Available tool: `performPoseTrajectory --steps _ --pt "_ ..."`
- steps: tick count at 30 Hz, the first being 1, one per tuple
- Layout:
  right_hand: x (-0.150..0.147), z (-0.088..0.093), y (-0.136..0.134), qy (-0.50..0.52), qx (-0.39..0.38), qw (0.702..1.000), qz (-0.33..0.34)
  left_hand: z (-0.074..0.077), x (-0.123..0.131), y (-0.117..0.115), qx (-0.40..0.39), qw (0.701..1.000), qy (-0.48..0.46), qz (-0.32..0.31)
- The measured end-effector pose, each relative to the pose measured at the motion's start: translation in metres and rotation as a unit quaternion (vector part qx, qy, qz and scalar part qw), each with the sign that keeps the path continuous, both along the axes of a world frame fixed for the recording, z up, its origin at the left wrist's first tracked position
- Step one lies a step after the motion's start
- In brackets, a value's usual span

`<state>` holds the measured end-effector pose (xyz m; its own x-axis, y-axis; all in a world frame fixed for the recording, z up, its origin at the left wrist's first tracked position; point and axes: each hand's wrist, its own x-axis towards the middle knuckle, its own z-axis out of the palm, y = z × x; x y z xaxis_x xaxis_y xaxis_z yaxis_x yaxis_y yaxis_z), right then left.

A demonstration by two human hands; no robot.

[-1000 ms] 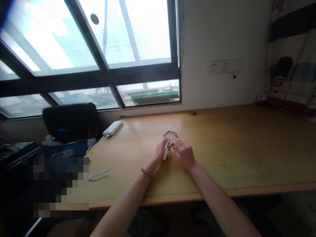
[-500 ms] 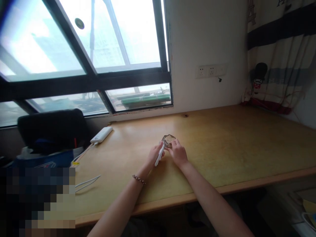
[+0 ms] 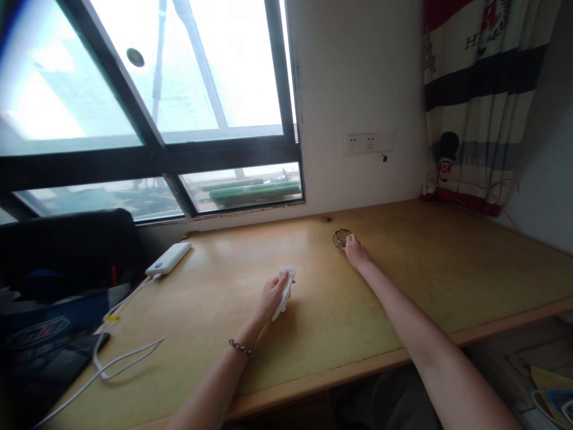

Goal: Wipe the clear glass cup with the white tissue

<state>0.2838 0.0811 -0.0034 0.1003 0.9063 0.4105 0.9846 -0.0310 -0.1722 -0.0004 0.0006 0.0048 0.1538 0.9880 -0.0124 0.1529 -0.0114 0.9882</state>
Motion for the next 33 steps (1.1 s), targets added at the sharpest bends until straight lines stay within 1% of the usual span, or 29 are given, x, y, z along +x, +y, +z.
performPoseTrajectory --steps 3,6,9,12,17,25,33 --pt "0.031 -0.004 0.021 -0.011 -0.035 0.999 -0.027 0.003 0.003 -0.003 0.007 1.0 0.013 0.001" --pt "0.054 -0.007 0.037 -0.011 -0.058 0.997 -0.057 0.005 0.003 -0.005 0.005 1.0 0.015 -0.003" --pt "0.07 -0.01 0.047 -0.01 -0.073 0.995 -0.071 0.005 0.004 -0.007 -0.002 1.0 0.01 -0.007" --pt "0.08 -0.012 0.054 -0.007 -0.08 0.994 -0.079 0.006 0.005 -0.008 -0.007 1.0 0.011 -0.011" --pt "0.085 -0.012 0.06 -0.003 -0.089 0.992 -0.087 0.003 0.005 -0.007 -0.009 1.0 0.023 -0.005" --pt "0.079 -0.006 0.06 0.004 -0.095 0.991 -0.091 -0.001 0.005 -0.005 -0.02 1.0 0.019 0.006" --pt "0.074 -0.004 0.057 0.01 -0.089 0.991 -0.101 -0.007 0.003 -0.003 0.013 0.999 0.042 0.011"
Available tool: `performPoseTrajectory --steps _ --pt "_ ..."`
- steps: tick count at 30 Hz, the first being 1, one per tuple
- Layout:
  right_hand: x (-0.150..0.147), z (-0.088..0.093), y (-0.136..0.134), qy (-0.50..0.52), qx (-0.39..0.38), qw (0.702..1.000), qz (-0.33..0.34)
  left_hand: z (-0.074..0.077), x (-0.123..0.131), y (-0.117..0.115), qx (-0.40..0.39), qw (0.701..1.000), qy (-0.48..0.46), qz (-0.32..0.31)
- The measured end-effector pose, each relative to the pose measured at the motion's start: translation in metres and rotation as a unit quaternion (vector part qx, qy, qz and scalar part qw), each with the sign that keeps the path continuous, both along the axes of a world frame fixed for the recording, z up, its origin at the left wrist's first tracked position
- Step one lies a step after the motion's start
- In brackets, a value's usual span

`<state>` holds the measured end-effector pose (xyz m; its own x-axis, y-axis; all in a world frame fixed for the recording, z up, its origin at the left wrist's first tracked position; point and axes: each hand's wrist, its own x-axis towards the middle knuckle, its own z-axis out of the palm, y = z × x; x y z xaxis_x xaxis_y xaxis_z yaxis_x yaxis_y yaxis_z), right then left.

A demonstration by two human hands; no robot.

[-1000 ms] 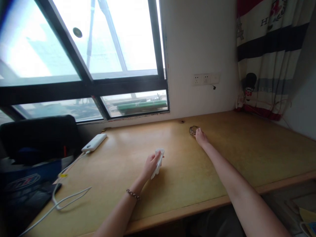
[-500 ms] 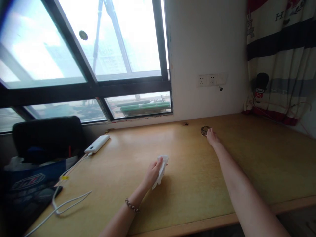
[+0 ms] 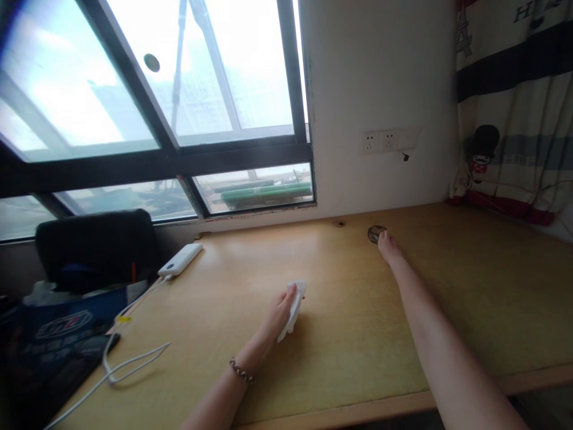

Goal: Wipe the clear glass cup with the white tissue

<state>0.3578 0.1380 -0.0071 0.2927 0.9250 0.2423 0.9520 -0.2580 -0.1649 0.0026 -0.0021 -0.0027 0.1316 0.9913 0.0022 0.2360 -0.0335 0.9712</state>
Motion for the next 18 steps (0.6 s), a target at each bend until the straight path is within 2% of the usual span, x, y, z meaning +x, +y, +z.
performPoseTrajectory --steps 4,7,11,13,16,18 --pt "-0.006 0.0 -0.009 0.0 0.019 1.0 -0.013 -0.002 -0.001 0.002 0.0 1.0 0.015 -0.001" --pt "-0.022 0.003 -0.019 0.0 0.055 0.998 -0.004 -0.003 -0.003 0.005 0.02 0.999 0.029 0.007" --pt "-0.076 0.007 -0.036 0.064 0.127 0.984 0.103 -0.004 -0.008 0.009 0.082 0.995 0.054 0.024" --pt "-0.117 0.006 -0.052 0.184 0.128 0.962 0.158 -0.005 -0.01 0.01 0.085 0.995 0.053 0.026" --pt "-0.183 0.002 -0.085 0.394 0.048 0.888 0.233 -0.004 -0.01 0.011 0.102 0.994 0.034 0.022" --pt "-0.217 0.0 -0.108 0.463 0.017 0.852 0.244 -0.004 -0.008 0.01 0.114 0.993 0.004 0.004"
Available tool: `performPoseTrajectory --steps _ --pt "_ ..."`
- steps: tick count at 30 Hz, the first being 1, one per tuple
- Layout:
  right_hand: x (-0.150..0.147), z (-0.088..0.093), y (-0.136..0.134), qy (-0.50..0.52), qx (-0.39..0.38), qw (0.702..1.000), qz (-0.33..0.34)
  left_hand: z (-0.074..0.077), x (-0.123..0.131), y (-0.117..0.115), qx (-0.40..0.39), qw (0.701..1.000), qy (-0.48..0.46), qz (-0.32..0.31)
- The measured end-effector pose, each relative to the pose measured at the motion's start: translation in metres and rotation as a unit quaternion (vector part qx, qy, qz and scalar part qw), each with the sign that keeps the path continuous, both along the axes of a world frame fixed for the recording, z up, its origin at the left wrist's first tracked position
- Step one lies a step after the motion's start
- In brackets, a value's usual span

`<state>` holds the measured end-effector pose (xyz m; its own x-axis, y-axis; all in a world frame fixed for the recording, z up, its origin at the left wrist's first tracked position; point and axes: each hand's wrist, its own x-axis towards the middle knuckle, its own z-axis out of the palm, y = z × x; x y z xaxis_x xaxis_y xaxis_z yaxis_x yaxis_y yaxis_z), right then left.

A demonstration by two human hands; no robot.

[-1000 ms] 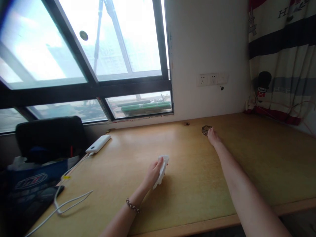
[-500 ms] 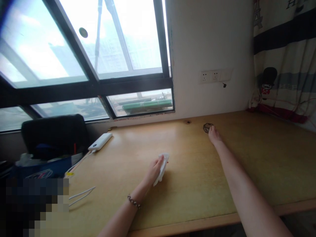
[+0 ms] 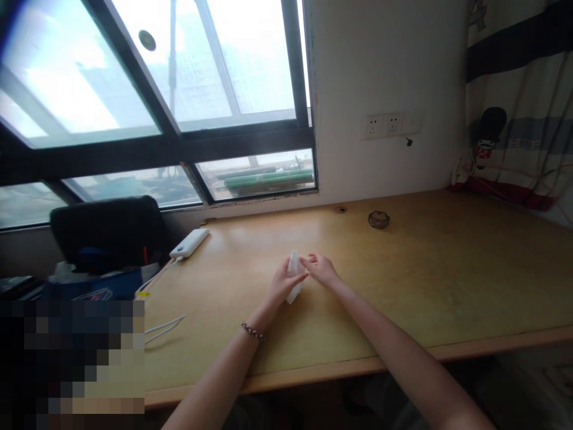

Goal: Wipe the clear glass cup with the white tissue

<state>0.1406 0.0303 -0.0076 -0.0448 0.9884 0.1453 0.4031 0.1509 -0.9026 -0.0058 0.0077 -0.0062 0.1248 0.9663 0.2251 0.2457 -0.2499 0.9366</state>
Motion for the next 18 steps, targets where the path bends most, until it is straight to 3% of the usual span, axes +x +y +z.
performPoseTrajectory --steps 2,5,9,14,18 --pt "-0.019 0.0 -0.016 -0.009 0.019 1.0 -0.006 0.001 0.002 -0.001 -0.003 0.999 -0.033 -0.033" --pt "-0.017 0.0 -0.023 -0.009 0.054 0.997 -0.047 0.002 0.004 -0.002 -0.038 0.994 -0.073 -0.07" --pt "0.007 -0.002 -0.016 0.148 0.014 0.989 0.012 -0.002 0.003 0.003 -0.102 0.983 -0.118 -0.094" --pt "0.018 -0.002 -0.015 0.284 -0.036 0.958 0.029 -0.007 -0.001 0.008 -0.126 0.972 -0.189 -0.059" --pt "0.017 0.0 -0.017 0.34 -0.069 0.937 0.041 -0.002 -0.005 0.004 -0.121 0.953 -0.276 -0.028"
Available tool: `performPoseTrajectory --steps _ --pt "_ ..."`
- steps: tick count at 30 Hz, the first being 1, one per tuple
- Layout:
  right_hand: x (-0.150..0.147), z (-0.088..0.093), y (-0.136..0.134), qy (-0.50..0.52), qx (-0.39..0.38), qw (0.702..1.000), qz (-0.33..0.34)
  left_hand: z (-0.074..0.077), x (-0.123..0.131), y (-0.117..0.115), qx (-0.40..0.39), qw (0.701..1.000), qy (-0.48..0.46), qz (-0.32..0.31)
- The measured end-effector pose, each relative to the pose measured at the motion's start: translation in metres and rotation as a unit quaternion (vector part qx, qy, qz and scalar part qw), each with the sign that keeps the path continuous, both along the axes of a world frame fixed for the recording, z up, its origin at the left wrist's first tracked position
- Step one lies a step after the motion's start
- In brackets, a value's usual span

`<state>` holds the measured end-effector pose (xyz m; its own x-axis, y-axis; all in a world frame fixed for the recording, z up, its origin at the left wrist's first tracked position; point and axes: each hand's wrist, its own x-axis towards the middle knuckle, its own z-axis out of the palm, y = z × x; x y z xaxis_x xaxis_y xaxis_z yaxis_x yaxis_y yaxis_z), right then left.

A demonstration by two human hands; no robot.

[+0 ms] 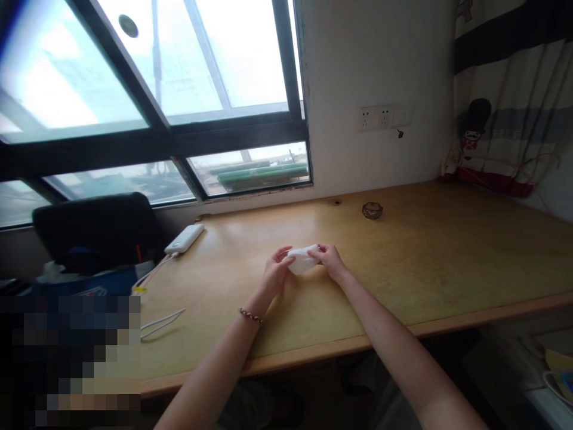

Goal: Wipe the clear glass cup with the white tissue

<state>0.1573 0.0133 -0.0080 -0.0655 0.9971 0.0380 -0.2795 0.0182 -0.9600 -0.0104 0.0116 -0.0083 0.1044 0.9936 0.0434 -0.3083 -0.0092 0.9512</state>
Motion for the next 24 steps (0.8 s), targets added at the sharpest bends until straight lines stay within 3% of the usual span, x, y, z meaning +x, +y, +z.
performPoseTrajectory --steps 7,10,13,18,24 --pt "-0.001 0.007 -0.003 0.086 0.014 0.996 0.031 0.002 -0.002 0.003 -0.057 0.993 -0.099 0.036" --pt "-0.001 0.011 -0.004 0.1 0.016 0.994 0.042 0.0 0.001 0.005 -0.146 0.985 -0.094 -0.009" --pt "0.0 0.012 -0.005 0.12 0.017 0.991 0.052 0.001 0.004 0.002 -0.185 0.977 -0.076 -0.079" --pt "0.001 0.013 -0.006 0.143 0.018 0.988 0.063 0.006 0.005 -0.005 -0.19 0.971 -0.056 -0.132" --pt "0.0 0.015 -0.009 0.149 0.009 0.984 0.097 0.009 0.002 -0.007 -0.131 0.978 -0.072 -0.145"
